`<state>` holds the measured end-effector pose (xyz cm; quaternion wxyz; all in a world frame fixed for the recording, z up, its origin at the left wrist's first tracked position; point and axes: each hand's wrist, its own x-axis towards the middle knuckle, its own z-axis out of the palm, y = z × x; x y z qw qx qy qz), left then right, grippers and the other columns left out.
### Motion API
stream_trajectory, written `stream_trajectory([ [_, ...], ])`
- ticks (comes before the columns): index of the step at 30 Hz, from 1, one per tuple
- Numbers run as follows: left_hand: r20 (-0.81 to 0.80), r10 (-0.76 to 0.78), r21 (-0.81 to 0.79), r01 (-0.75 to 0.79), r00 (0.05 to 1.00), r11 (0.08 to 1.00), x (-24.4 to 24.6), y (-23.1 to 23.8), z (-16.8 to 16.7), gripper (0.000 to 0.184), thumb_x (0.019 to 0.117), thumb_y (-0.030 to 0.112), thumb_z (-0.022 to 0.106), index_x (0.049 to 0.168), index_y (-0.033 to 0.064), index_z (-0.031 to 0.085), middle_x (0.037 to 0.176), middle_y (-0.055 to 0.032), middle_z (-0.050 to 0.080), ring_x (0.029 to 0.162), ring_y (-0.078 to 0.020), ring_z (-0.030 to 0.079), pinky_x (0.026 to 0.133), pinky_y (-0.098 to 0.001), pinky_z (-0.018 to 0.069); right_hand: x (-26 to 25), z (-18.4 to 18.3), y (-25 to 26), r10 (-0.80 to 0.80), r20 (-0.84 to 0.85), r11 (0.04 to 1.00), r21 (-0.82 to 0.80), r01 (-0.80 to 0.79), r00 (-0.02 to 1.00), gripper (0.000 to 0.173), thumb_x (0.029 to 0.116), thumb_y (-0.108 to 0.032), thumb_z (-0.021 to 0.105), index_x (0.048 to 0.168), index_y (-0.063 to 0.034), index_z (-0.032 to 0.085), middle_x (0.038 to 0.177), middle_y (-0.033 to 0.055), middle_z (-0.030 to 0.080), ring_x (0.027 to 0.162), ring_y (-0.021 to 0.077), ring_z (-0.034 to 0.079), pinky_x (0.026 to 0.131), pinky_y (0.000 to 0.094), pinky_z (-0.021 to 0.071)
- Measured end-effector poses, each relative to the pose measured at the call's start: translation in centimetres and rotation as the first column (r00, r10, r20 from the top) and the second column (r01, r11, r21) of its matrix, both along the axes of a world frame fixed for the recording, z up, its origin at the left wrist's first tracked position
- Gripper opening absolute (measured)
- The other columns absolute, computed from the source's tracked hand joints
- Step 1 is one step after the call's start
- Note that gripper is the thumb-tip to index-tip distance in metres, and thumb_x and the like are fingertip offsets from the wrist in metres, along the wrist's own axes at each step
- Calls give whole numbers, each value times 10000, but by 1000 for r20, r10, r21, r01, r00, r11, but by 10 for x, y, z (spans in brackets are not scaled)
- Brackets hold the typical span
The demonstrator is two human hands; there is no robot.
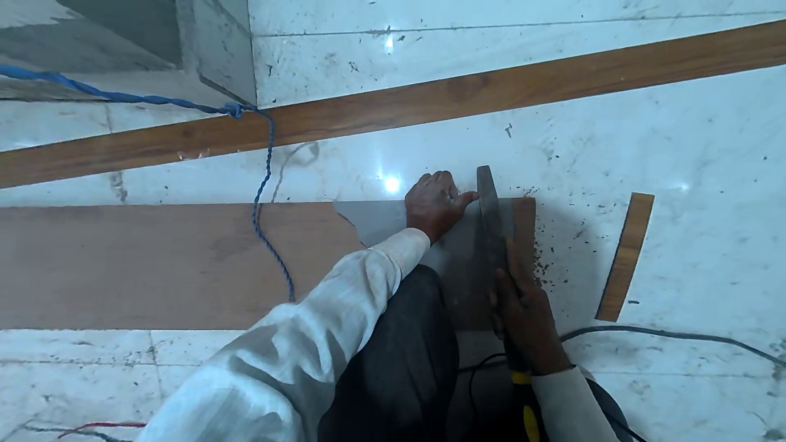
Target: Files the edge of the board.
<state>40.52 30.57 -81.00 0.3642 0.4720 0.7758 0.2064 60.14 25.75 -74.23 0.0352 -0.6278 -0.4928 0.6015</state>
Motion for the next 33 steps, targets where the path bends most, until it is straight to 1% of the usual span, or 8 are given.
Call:
stream_trajectory([
  [8, -41, -66, 74, 69, 997, 995, 0, -4, -5, 446, 993, 385, 664, 898, -50, 668, 973, -193, 678, 962, -349, 656, 822, -504, 496, -7, -4, -10, 166, 267, 943, 239, -233, 949, 550, 1080, -143, 474, 1608, -110, 320, 752, 157, 636, 491, 231, 536, 469, 427, 486],
  [11, -48, -86, 80, 90, 995, 993, 3, -8, -5, 443, 997, 378, 659, 901, -55, 665, 963, -207, 671, 972, -366, 655, 829, -516, 497, -5, 2, -12, 178, 259, 944, 226, -239, 949, 552, 1086, -158, 454, 1615, -124, 303, 726, 118, 604, 470, 187, 516, 440, 381, 480],
  [15, -78, -85, 121, 94, 993, 988, -3, -4, -6, 451, 1003, 364, 647, 928, -79, 681, 994, -238, 699, 1008, -401, 676, 854, -541, 518, -13, -11, -1, 216, 299, 891, 329, -313, 930, 552, 1060, -118, 489, 1590, -57, 343, 881, 223, 680, 629, 308, 620, 594, 512, 529],
  [19, -89, -72, 143, 84, 993, 986, 2, -4, -7, 446, 990, 371, 665, 908, -67, 675, 961, -224, 696, 975, -390, 680, 826, -534, 522, -8, -12, -5, 211, 326, 859, 388, -334, 921, 558, 1060, -136, 489, 1597, -93, 346, 855, 208, 688, 584, 312, 618, 552, 515, 529],
  [22, -113, -43, 216, 67, 993, 974, 2, -8, -13, 425, 970, 343, 693, 858, -66, 669, 887, -215, 686, 899, -383, 683, 763, -521, 525, -10, -9, -14, 199, 368, 853, 391, -346, 908, 533, 1047, -114, 492, 1563, -28, 389, 833, 216, 682, 570, 319, 615, 539, 507, 524],
  [24, -110, -61, 180, 80, 992, 980, 3, -9, -12, 428, 981, 348, 678, 872, -65, 666, 900, -212, 685, 915, -377, 682, 780, -520, 522, -20, -12, 2, 225, 390, 869, 334, -366, 893, 548, 1065, -115, 487, 1591, -59, 343, 932, 276, 697, 691, 409, 663, 645, 590, 532],
  [28, -91, -56, 165, 71, 994, 984, 5, -10, -11, 426, 981, 358, 681, 872, -53, 664, 889, -198, 674, 903, -364, 670, 782, -511, 517, -17, -9, 2, 235, 368, 871, 332, -363, 900, 568, 1081, -173, 469, 1621, -131, 298, 810, 212, 675, 565, 329, 610, 536, 529, 517],
  [33, -92, -71, 151, 85, 993, 985, 4, -13, -12, 426, 988, 352, 674, 890, -63, 671, 924, -216, 688, 939, -382, 680, 807, -526, 524, -22, -9, 3, 244, 397, 861, 330, -386, 885, 544, 1072, -104, 468, 1595, -54, 329, 961, 289, 698, 677, 415, 667, 625, 588, 536],
])
